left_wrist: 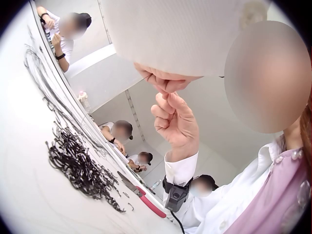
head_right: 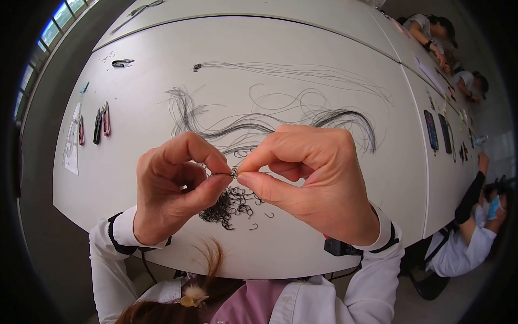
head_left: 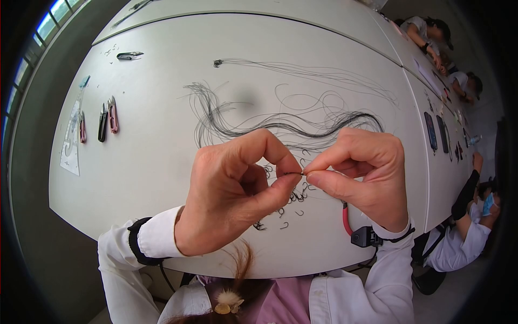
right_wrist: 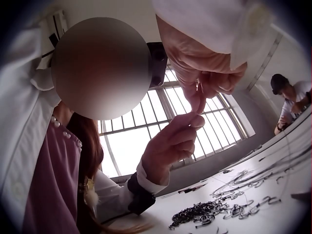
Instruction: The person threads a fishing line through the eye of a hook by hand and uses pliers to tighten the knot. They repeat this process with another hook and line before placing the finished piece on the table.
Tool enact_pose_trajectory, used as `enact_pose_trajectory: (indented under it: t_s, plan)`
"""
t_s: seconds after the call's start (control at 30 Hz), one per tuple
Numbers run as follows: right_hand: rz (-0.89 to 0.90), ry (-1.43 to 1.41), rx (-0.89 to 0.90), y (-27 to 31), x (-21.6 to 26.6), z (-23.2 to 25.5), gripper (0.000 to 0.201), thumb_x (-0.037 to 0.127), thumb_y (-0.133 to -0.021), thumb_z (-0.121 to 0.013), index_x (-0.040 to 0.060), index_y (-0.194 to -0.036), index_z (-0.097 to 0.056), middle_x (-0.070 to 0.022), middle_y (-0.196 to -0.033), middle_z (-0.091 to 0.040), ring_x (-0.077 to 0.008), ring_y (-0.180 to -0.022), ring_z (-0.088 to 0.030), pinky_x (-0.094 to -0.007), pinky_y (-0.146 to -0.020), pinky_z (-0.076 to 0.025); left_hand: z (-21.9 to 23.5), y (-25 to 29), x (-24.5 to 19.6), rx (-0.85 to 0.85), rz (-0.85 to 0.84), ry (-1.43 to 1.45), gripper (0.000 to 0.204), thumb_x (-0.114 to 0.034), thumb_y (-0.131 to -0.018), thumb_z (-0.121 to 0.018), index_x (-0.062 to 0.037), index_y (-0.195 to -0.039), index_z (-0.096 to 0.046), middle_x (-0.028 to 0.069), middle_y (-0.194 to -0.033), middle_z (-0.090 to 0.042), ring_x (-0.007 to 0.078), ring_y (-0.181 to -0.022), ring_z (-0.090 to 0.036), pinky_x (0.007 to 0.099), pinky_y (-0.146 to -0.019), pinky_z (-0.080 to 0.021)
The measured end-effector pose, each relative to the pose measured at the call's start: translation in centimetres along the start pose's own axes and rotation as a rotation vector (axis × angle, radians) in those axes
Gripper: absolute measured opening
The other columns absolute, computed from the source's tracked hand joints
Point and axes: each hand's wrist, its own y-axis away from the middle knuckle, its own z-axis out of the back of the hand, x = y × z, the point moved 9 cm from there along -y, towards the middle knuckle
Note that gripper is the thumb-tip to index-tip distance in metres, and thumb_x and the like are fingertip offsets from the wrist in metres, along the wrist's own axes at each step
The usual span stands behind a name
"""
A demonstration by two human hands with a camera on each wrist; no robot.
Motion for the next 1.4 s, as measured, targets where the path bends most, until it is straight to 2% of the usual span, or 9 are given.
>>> enact_pose_trajectory:
  t_s: [0.4,0.6,0.7,0.77,0.9,0.97,1.4]
  plan:
    - [-0.008,0.007,0.010,0.0,-0.1,-0.1,0.008,-0.003,-0.069,-0.070,0.0026,-0.074,-0.067,0.0015,-0.060,-0.053,-0.0029,-0.051,-0.035,-0.0194,-0.045,-0.026,0.0,0.0,0.0,0.013,-0.003,-0.018,0.010,0.007,-0.078,-0.061,-0.0008,-0.078,-0.054,0.0028,-0.080,-0.059,-0.0005,-0.064,-0.048,0.0142,-0.049,-0.037]
    - [-0.001,0.110,0.078,-0.6,0.2,-0.2,0.010,0.001,-0.069,-0.073,0.0036,-0.077,-0.068,0.0010,-0.065,-0.052,-0.0034,-0.053,-0.036,-0.0192,-0.048,-0.029,0.1,0.1,-0.2,-0.011,-0.023,-0.046,0.010,0.007,-0.077,-0.061,-0.0005,-0.077,-0.054,0.0034,-0.079,-0.059,0.0007,-0.065,-0.049,0.0157,-0.049,-0.038]
    - [-0.041,0.023,0.121,-0.5,-0.4,-0.5,0.011,0.003,-0.070,-0.074,0.0043,-0.079,-0.068,0.0009,-0.068,-0.052,-0.0034,-0.056,-0.038,-0.0191,-0.049,-0.031,0.2,0.1,-0.9,-0.030,-0.080,-0.124,0.011,0.009,-0.075,-0.061,-0.0005,-0.076,-0.055,0.0030,-0.077,-0.059,0.0011,-0.064,-0.049,0.0159,-0.049,-0.037]
    - [-0.169,-0.109,0.126,-0.3,-1.4,-0.6,0.008,0.004,-0.072,-0.073,0.0031,-0.079,-0.068,0.0008,-0.069,-0.054,-0.0033,-0.058,-0.043,-0.0184,-0.051,-0.034,0.3,0.1,-1.1,-0.045,-0.085,-0.135,0.012,0.009,-0.074,-0.061,-0.0008,-0.074,-0.056,0.0023,-0.075,-0.059,0.0014,-0.061,-0.048,0.0160,-0.048,-0.036]
    - [-0.157,-0.204,0.097,-0.2,-1.9,-1.0,0.007,0.003,-0.074,-0.071,0.0010,-0.079,-0.067,0.0000,-0.072,-0.055,-0.0032,-0.061,-0.047,-0.0179,-0.051,-0.037,0.1,0.1,-1.1,-0.050,-0.139,-0.146,0.012,0.009,-0.073,-0.062,-0.0011,-0.074,-0.056,0.0013,-0.075,-0.059,0.0012,-0.058,-0.046,0.0160,-0.047,-0.034]
    - [-0.074,-0.259,0.054,-0.2,-1.6,-0.8,0.003,0.001,-0.075,-0.069,-0.0007,-0.076,-0.066,-0.0002,-0.073,-0.055,-0.0031,-0.062,-0.049,-0.0169,-0.051,-0.037,0.1,0.2,-1.1,-0.057,-0.132,-0.145,0.012,0.009,-0.073,-0.063,-0.0008,-0.075,-0.057,0.0011,-0.074,-0.059,0.0009,-0.057,-0.046,0.0158,-0.046,-0.034]
    - [-0.119,-0.166,0.048,-0.2,-1.9,-0.6,0.005,0.000,-0.073,-0.065,0.0007,-0.069,-0.062,0.0031,-0.067,-0.049,-0.0002,-0.058,-0.041,-0.0157,-0.049,-0.033,0.0,0.1,-1.4,-0.073,-0.118,-0.152,0.011,0.008,-0.074,-0.066,0.0001,-0.076,-0.058,-0.0015,-0.072,-0.059,-0.0021,-0.047,-0.042,0.0151,-0.041,-0.029]
